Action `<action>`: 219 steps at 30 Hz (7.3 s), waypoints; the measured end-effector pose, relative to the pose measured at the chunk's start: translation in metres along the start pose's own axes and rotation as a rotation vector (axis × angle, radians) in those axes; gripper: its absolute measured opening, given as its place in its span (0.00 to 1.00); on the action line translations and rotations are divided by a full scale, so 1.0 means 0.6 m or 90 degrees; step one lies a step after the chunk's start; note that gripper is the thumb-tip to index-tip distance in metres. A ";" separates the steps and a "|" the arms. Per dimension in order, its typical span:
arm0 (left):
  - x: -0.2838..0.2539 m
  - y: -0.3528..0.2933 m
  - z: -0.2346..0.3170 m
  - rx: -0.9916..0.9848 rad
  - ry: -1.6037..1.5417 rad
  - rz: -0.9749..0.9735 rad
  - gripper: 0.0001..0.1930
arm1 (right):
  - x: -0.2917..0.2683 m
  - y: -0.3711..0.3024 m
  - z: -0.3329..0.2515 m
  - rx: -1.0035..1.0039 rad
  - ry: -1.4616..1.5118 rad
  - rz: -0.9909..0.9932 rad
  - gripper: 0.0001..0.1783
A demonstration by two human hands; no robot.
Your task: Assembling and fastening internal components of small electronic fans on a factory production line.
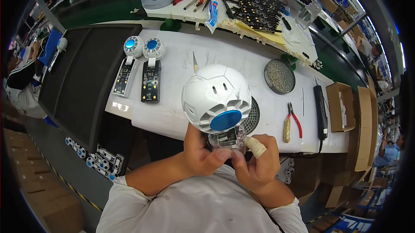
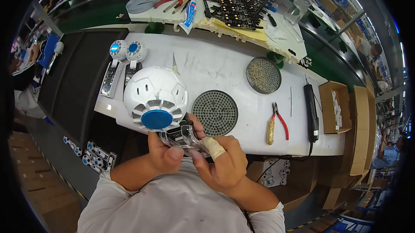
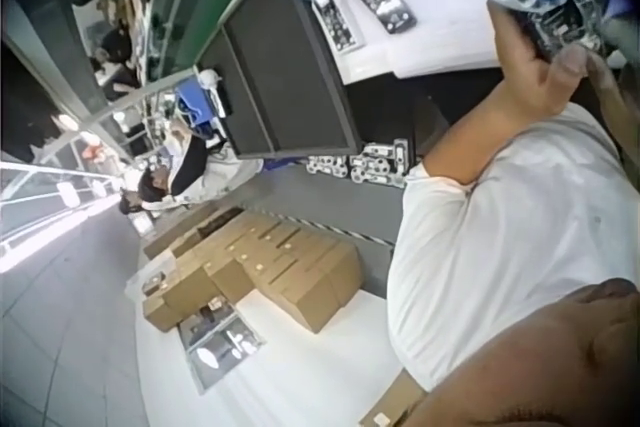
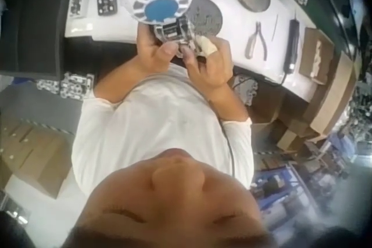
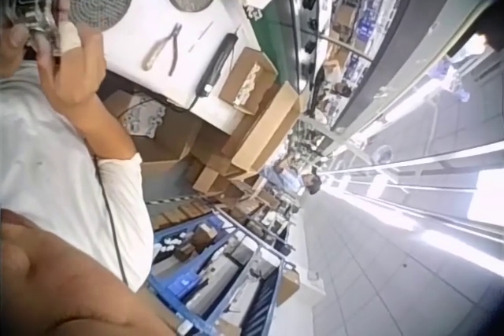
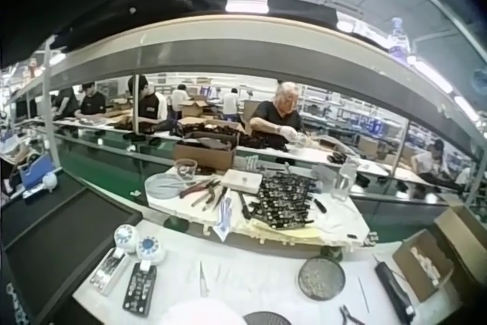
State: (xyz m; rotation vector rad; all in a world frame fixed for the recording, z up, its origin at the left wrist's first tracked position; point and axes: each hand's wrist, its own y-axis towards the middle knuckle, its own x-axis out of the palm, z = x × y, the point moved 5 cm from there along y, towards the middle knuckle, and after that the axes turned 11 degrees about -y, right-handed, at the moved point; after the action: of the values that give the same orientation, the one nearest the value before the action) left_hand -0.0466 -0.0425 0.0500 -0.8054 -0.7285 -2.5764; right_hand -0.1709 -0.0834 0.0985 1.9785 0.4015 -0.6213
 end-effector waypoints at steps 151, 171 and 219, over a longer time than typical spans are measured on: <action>-0.012 0.041 -0.017 -0.118 -0.325 -0.260 0.49 | -0.002 0.047 0.004 -0.073 -0.064 -0.045 0.27; -0.212 0.064 0.092 0.068 1.043 0.130 0.32 | -0.181 0.151 0.789 0.496 -0.638 -0.158 0.34; -0.054 0.006 -0.023 -0.073 -0.063 0.052 0.33 | 0.056 0.019 0.056 0.509 0.655 -0.141 0.14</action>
State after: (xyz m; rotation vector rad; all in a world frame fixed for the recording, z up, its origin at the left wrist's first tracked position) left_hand -0.0254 -0.0476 0.0222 -0.9835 -0.5677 -2.5379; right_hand -0.1464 -0.1176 0.0744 2.9644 1.1285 0.2392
